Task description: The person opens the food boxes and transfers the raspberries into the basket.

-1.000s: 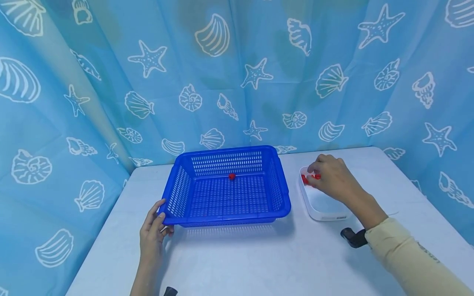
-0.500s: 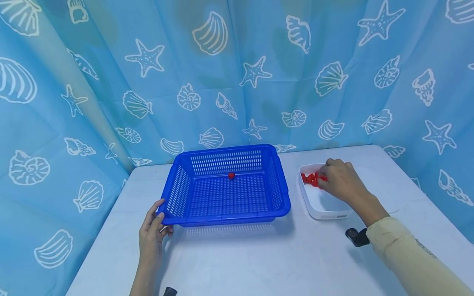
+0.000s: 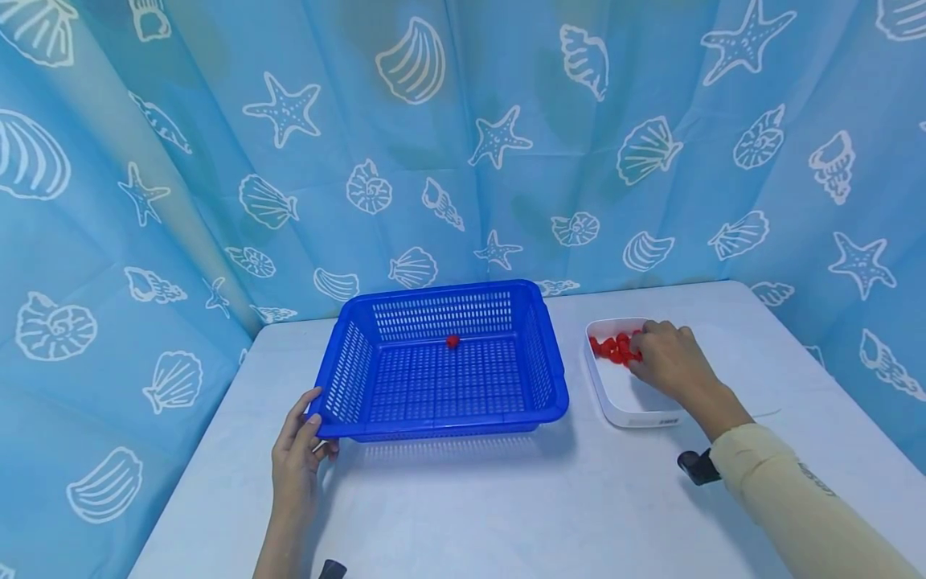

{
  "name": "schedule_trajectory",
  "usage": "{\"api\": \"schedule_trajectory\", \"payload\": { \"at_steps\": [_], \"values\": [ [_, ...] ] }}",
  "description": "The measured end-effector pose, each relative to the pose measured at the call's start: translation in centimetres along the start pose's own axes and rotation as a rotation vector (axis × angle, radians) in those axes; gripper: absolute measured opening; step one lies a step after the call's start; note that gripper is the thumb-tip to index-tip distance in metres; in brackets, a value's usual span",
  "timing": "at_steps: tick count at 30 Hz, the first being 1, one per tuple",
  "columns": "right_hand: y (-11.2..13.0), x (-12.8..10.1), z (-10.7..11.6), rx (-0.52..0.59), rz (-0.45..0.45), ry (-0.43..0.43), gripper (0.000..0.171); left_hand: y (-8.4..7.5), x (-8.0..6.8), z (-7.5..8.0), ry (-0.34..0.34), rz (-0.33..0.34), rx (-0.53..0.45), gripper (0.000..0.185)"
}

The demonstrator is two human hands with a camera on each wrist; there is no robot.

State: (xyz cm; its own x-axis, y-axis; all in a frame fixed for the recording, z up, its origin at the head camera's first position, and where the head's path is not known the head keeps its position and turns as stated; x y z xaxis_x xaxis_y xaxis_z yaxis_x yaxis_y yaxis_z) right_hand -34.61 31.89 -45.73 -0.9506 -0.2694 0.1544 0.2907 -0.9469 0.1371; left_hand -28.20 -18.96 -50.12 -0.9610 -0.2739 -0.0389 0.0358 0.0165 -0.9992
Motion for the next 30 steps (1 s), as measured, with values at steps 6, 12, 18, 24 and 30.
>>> {"api": "schedule_trajectory", "payload": {
  "at_steps": [6,12,18,24,30],
  "values": [
    [-0.3,0.0,-0.6,-0.032,0.017,0.005,0.045,0.2,0.1,0.2,-0.001,-0.008,0.0,0.038],
    [-0.3,0.0,-1.0,-0.048,0.031,0.002,0.047,-0.1,-0.1,0.1,0.008,-0.003,0.009,0.038],
    [-0.3,0.1,-1.5,-0.06,0.036,-0.022,0.047,-0.2,-0.1,0.1,0.005,-0.002,0.01,0.038],
    [-0.5,0.5,-2.1,-0.067,0.046,-0.047,0.04,-0.2,0.0,0.1,-0.001,-0.005,0.013,0.039],
    [-0.5,0.5,-2.7,-0.091,0.059,-0.069,0.041,0.2,0.2,0.2,-0.007,0.001,0.007,0.038]
  ]
}}
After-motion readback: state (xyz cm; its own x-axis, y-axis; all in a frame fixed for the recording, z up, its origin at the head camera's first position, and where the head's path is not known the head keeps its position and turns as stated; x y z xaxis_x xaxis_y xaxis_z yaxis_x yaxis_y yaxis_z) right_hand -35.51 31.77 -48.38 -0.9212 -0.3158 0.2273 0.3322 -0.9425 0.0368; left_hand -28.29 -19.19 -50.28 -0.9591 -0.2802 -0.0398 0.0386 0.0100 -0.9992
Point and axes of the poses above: each hand's wrist, its own x-axis towards the middle knuckle, its own z-axis out of the back of the hand, y = z × x, the point moved 2 cm from there along x, towards the middle knuckle, and after that the axes turned 11 degrees about z, right-handed, at the moved point
